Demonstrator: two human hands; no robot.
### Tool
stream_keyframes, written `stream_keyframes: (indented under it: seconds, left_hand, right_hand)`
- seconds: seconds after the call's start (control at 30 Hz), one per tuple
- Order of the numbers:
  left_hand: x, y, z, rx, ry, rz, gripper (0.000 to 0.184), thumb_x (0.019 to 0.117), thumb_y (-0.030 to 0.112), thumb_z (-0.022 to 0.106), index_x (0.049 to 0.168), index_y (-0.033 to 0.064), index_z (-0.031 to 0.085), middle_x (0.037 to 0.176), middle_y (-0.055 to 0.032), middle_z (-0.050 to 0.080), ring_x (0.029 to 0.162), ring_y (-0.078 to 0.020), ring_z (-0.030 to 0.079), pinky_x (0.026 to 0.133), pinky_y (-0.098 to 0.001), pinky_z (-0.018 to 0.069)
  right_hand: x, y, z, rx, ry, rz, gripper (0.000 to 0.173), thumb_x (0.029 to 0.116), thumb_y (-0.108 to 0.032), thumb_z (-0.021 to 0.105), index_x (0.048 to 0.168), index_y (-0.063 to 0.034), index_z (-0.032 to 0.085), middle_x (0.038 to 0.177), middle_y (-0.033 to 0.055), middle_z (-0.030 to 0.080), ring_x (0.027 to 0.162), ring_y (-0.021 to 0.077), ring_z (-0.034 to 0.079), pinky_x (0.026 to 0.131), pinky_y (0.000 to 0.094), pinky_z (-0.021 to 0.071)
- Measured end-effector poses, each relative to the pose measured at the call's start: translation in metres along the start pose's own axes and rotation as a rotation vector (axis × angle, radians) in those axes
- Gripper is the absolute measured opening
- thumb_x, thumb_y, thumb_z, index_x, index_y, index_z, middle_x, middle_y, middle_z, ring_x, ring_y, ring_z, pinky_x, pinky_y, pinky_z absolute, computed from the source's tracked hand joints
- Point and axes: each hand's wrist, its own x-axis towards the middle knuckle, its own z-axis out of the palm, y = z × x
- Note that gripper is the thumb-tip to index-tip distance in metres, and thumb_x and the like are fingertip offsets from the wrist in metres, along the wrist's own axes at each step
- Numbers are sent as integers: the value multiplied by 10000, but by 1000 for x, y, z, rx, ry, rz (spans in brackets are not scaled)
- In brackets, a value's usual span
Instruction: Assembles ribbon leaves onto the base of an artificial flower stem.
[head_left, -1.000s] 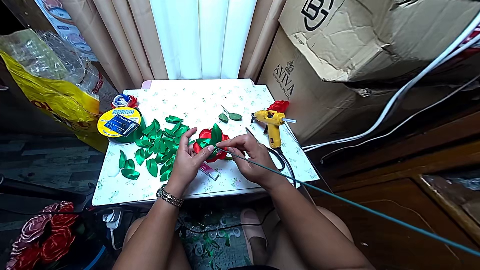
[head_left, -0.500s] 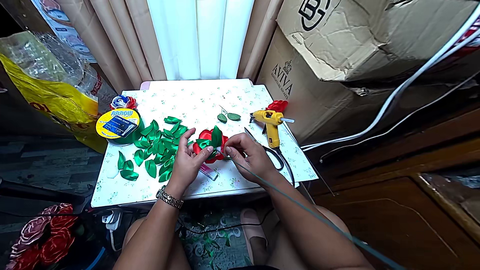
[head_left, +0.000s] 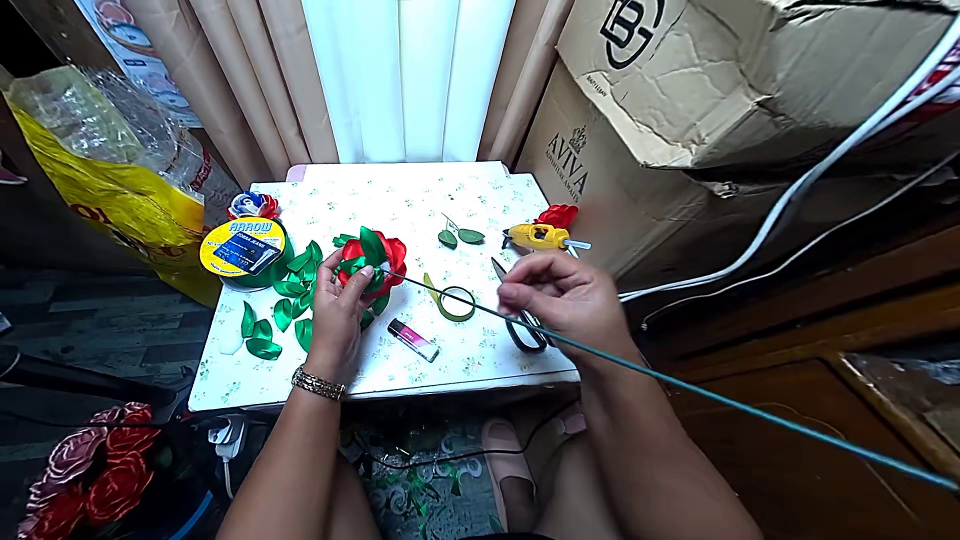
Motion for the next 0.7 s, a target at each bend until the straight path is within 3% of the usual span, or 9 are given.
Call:
stream_keyframes:
  seconds: [0.1,0.17,0.23,0.3,0.37,0.43,0.53,0.63,0.7]
  left_hand:
    - [3,2,-6,-78,32,-15,371,1081,178,463,1446,164,393,1262,-52,594,1045,-163,673,888,-359,588]
    - [5,2,-8,-144,54,-60,376,1089,221,421,1457,153,382,1282,-93,591,1088,-223,665,899,-425,585]
    - [7,2,-8,-201,64,-103,378,1097,233,379,1463,139,380,1326,-125,567,1144,-272,641,918,-475,576]
    - [9,1,-7,-264,71,-147,372,1092,231,379,1449,124,388,1329,-138,557,1160,-289,633,925,-492,573]
    - [10,2,-4,-322,82,-204,345,1076,233,397,1394,103,431,1314,-136,564,1147,-291,634,917,-487,575]
    - [11,2,-1,-380,108,-255,269,1063,231,422,1282,92,496,1270,-137,595,1114,-304,654,894,-500,586]
    - [13,2,1,-435,124,-300,236,1056,219,413,1232,96,511,1255,-139,598,1111,-317,655,891,-516,584]
    - [14,1,2,-470,135,-309,218,1047,199,422,1215,92,512,1247,-151,597,1104,-329,657,880,-517,587]
    - [15,0,3,-491,134,-304,188,1037,185,445,1189,102,518,1220,-145,605,1087,-320,664,864,-505,597]
  right_hand:
    - [-3,-15,-18,-62,98,-107,113,993,-96,646,1085,-153,682,887,-104,694,664,-13,639,591,144,565]
    - [-8,-29,-29,-101,179,-183,141,1054,-209,572,1151,-192,673,804,-144,638,597,-42,563,536,116,495]
    - [-16,-44,-34,-65,251,-272,162,1072,-292,534,1121,-220,671,655,-153,523,480,-31,448,446,129,413]
    - [-27,-56,-39,-10,232,-350,136,1042,-360,587,1039,-256,674,623,-163,530,451,-39,444,414,127,408]
    - [-36,-63,-42,18,82,-374,101,997,-339,668,993,-251,717,693,-163,628,527,-59,529,469,111,448]
    - [-40,-63,-42,-71,-161,-348,86,996,-271,681,1003,-206,737,858,-141,711,740,-58,640,652,109,539]
    - [-35,-51,-35,-186,-671,-278,150,1041,-161,550,1017,-56,654,979,22,614,962,37,581,854,167,495]
    - [-36,-32,-13,-108,-814,-183,187,1038,-127,571,974,18,671,840,65,669,744,16,631,698,136,540]
    - [-37,-19,0,-140,-783,-144,260,1047,-190,571,896,3,659,665,24,592,570,-13,527,544,116,441]
